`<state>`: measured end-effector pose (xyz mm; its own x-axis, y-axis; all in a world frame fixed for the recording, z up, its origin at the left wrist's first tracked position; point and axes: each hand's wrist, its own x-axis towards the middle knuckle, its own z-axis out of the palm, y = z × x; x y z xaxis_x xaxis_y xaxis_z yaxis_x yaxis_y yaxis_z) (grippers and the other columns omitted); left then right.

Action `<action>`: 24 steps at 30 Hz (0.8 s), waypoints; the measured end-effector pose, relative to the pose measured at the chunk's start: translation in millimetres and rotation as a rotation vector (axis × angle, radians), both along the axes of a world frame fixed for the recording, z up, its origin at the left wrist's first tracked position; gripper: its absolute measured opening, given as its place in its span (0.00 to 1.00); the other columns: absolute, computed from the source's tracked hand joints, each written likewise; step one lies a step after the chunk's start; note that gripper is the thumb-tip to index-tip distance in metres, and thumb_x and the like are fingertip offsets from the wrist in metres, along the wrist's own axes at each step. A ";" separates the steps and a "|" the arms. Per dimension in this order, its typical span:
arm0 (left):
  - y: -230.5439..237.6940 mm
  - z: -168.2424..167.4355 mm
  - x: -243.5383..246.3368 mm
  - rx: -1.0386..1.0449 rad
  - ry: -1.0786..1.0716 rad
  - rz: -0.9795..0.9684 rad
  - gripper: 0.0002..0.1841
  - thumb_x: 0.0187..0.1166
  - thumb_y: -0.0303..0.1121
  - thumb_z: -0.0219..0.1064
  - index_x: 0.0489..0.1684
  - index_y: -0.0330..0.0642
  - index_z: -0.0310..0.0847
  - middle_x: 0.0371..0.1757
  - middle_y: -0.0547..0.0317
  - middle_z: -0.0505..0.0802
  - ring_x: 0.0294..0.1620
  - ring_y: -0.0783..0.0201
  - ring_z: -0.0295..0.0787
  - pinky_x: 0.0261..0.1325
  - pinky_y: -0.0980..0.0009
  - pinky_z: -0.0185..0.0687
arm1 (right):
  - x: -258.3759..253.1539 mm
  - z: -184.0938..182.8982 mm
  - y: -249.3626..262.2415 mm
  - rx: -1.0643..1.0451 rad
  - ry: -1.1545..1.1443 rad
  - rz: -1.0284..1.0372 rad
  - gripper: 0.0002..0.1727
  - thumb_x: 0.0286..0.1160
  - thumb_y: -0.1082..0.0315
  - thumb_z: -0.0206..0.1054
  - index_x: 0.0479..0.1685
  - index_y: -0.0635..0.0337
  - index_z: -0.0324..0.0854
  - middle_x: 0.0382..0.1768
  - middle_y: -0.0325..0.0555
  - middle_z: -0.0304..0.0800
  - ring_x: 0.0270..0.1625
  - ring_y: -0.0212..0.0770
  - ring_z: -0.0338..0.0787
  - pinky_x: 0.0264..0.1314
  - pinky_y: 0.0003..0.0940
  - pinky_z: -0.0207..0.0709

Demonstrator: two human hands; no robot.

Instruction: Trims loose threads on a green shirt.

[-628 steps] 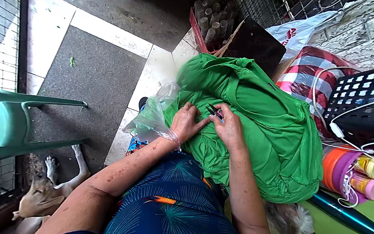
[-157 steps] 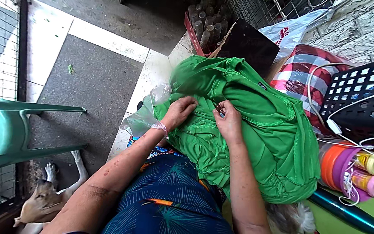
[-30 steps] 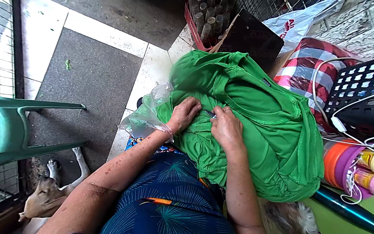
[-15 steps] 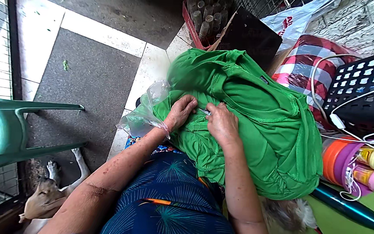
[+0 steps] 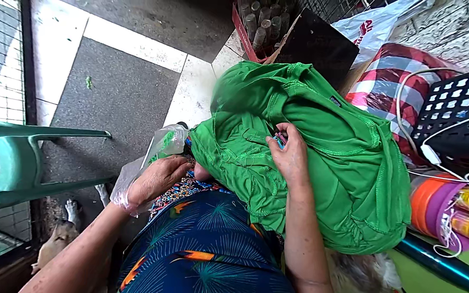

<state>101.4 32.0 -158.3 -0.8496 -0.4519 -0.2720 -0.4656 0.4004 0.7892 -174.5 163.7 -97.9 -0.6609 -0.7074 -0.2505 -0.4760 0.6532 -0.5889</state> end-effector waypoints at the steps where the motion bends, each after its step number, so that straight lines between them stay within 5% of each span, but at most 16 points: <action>1: 3.2 -3.5 4.6 0.002 -0.013 0.028 0.23 0.87 0.37 0.50 0.24 0.30 0.81 0.22 0.52 0.81 0.28 0.61 0.80 0.36 0.59 0.75 | 0.5 0.4 -0.3 0.029 0.005 0.014 0.22 0.80 0.66 0.71 0.68 0.69 0.77 0.56 0.66 0.87 0.55 0.61 0.88 0.56 0.59 0.79; 4: 13.3 -5.9 5.3 0.000 -0.037 0.111 0.23 0.85 0.39 0.57 0.15 0.35 0.77 0.19 0.61 0.76 0.24 0.69 0.72 0.31 0.68 0.66 | 1.8 4.1 -0.8 0.103 0.025 0.063 0.19 0.82 0.65 0.70 0.63 0.71 0.81 0.54 0.67 0.89 0.55 0.65 0.89 0.55 0.65 0.79; 5: 15.4 -6.0 3.3 -0.046 -0.042 0.135 0.22 0.83 0.39 0.62 0.16 0.34 0.79 0.21 0.58 0.79 0.26 0.65 0.75 0.33 0.64 0.69 | 1.7 3.5 -0.7 0.094 0.033 0.069 0.16 0.82 0.66 0.69 0.57 0.73 0.83 0.51 0.67 0.89 0.53 0.64 0.89 0.54 0.64 0.77; 7: 13.2 -4.6 -2.7 -0.112 -0.042 0.136 0.13 0.74 0.34 0.75 0.31 0.29 0.89 0.39 0.36 0.90 0.44 0.39 0.89 0.47 0.38 0.80 | 0.0 2.2 0.2 0.063 0.015 0.063 0.14 0.83 0.67 0.68 0.50 0.73 0.85 0.47 0.66 0.89 0.50 0.62 0.89 0.53 0.62 0.76; 8: 10.4 -3.8 -8.0 -0.110 -0.028 0.131 0.11 0.71 0.29 0.78 0.44 0.29 0.90 0.50 0.31 0.90 0.53 0.32 0.87 0.54 0.32 0.79 | -1.6 1.7 1.0 0.041 -0.004 0.059 0.13 0.83 0.67 0.68 0.50 0.73 0.85 0.47 0.65 0.90 0.50 0.61 0.89 0.54 0.61 0.76; 9: 8.0 -3.0 -15.2 -0.118 0.010 0.128 0.14 0.70 0.27 0.78 0.51 0.30 0.90 0.56 0.31 0.89 0.57 0.32 0.87 0.57 0.33 0.80 | -3.3 0.4 2.0 0.012 -0.023 0.059 0.13 0.83 0.67 0.69 0.50 0.72 0.85 0.46 0.64 0.90 0.49 0.59 0.88 0.53 0.60 0.76; 13: 5.6 7.4 -70.5 -0.155 0.305 0.180 0.09 0.74 0.29 0.73 0.31 0.31 0.87 0.41 0.43 0.92 0.45 0.51 0.91 0.54 0.52 0.85 | -10.5 -2.3 1.2 -0.028 -0.075 0.046 0.12 0.82 0.68 0.68 0.51 0.70 0.86 0.41 0.58 0.89 0.44 0.49 0.86 0.51 0.50 0.76; 15: 3.8 13.2 -110.1 -0.097 0.370 0.220 0.12 0.78 0.34 0.70 0.35 0.29 0.88 0.41 0.43 0.91 0.44 0.53 0.89 0.53 0.55 0.84 | -11.8 -2.2 0.5 -0.014 -0.090 0.045 0.12 0.82 0.67 0.68 0.51 0.69 0.86 0.41 0.57 0.89 0.43 0.48 0.86 0.51 0.49 0.75; 18: -3.4 17.4 -167.2 0.070 0.282 0.263 0.17 0.83 0.39 0.67 0.56 0.30 0.87 0.55 0.39 0.90 0.52 0.51 0.89 0.60 0.53 0.83 | -11.8 -5.3 1.0 -0.021 -0.095 0.041 0.11 0.82 0.67 0.68 0.50 0.69 0.85 0.40 0.56 0.88 0.42 0.47 0.85 0.51 0.49 0.75; 20: -7.5 15.0 -191.9 0.147 0.255 0.288 0.17 0.83 0.38 0.68 0.55 0.31 0.87 0.54 0.41 0.91 0.55 0.51 0.89 0.65 0.53 0.81 | -10.6 -5.3 0.8 -0.025 -0.092 0.034 0.12 0.82 0.67 0.68 0.50 0.69 0.86 0.40 0.57 0.89 0.44 0.48 0.86 0.52 0.50 0.76; 24: -18.1 14.0 -191.8 0.193 0.258 0.318 0.13 0.83 0.35 0.68 0.47 0.30 0.87 0.44 0.47 0.92 0.46 0.59 0.88 0.58 0.56 0.82 | -10.9 -6.6 0.6 -0.022 -0.089 0.031 0.11 0.82 0.67 0.68 0.49 0.69 0.86 0.39 0.56 0.88 0.42 0.48 0.86 0.51 0.51 0.76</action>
<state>-90.4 13.9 -144.3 -0.7278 -0.6633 -0.1744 -0.3195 0.1029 0.9420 -185.4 164.3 -104.5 -0.6145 -0.7331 -0.2915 -0.4404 0.6254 -0.6442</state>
